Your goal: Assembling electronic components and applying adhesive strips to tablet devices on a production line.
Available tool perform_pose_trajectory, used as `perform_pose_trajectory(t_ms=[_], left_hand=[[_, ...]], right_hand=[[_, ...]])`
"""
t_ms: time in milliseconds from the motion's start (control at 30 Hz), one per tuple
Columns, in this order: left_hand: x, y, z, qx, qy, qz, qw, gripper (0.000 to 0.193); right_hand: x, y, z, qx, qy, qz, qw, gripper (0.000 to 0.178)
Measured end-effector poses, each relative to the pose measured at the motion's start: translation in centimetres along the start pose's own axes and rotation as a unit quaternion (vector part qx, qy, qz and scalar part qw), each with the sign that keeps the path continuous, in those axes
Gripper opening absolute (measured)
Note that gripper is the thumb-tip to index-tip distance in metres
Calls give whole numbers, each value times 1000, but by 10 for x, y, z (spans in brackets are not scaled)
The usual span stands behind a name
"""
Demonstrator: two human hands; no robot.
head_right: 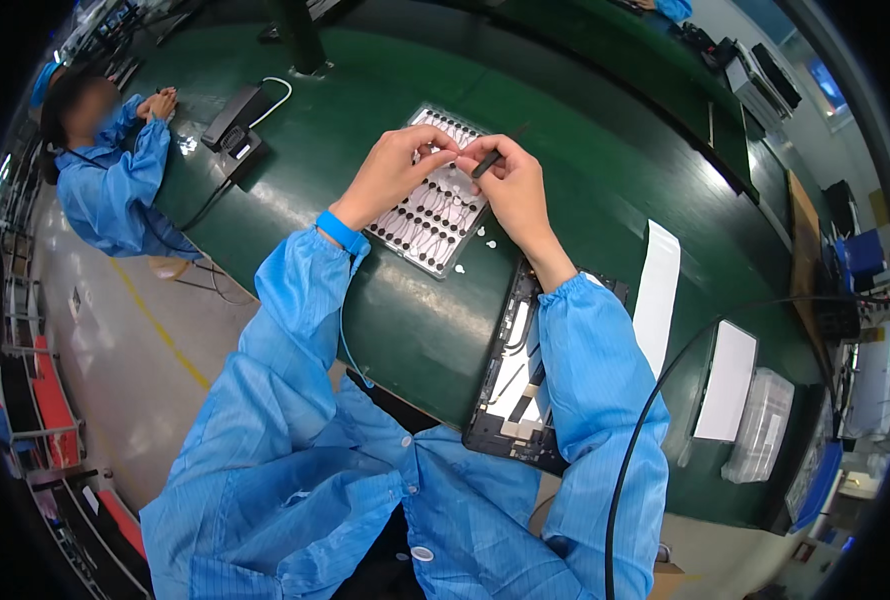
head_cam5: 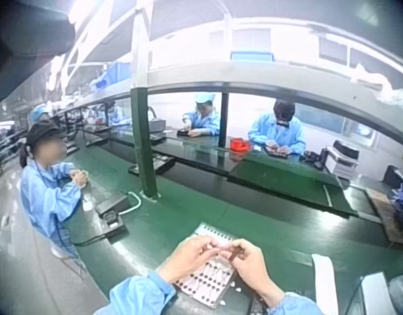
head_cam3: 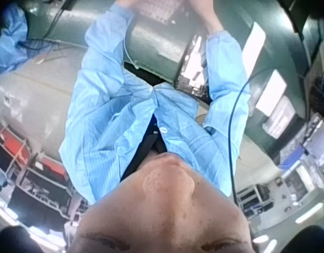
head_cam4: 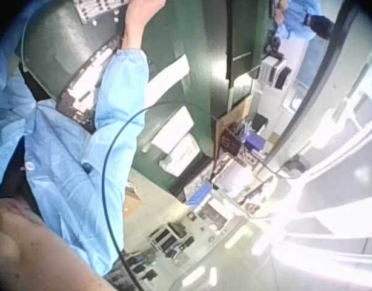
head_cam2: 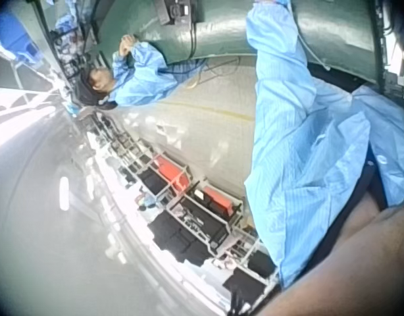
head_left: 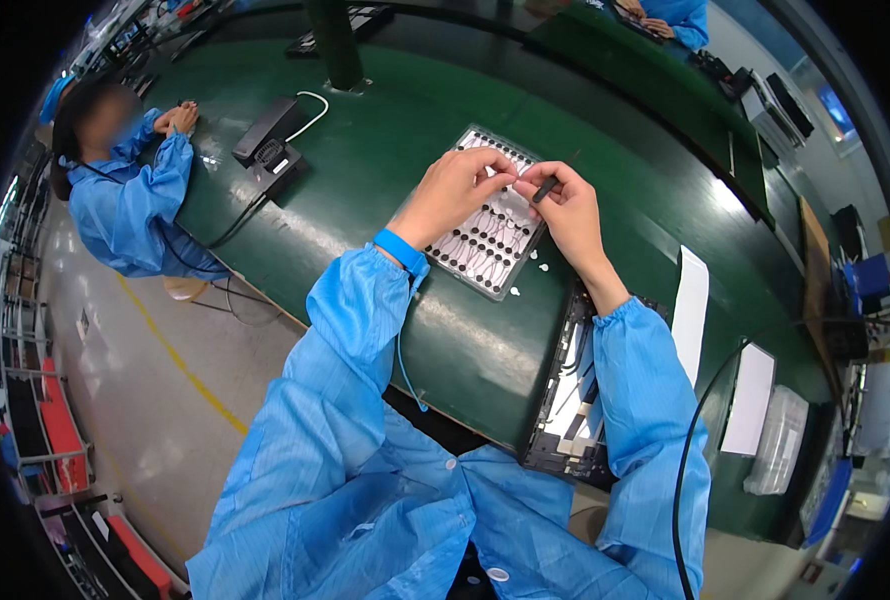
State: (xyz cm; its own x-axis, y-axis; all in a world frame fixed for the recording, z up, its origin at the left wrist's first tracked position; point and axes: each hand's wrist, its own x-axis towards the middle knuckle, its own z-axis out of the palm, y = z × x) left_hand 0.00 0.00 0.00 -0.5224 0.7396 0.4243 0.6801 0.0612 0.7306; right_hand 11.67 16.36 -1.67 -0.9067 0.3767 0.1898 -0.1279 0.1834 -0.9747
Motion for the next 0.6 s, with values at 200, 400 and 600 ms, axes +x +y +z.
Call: perform_pose_trajectory(t_ms=[200, 400, 600], left_hand=[[-2, -1, 1, 7, 13, -33, 999, 15], [-1, -2, 1, -1, 11, -41, 999, 17], [-1, -3, 2, 5, 3, -50, 999, 16]], right_hand=[[-4, -8, 8, -19, 2, -30, 999, 14], [-4, -10, 8, -21, 13, -20, 1000, 12], [-3, -8, 8, -41, 7, -34, 999, 12]])
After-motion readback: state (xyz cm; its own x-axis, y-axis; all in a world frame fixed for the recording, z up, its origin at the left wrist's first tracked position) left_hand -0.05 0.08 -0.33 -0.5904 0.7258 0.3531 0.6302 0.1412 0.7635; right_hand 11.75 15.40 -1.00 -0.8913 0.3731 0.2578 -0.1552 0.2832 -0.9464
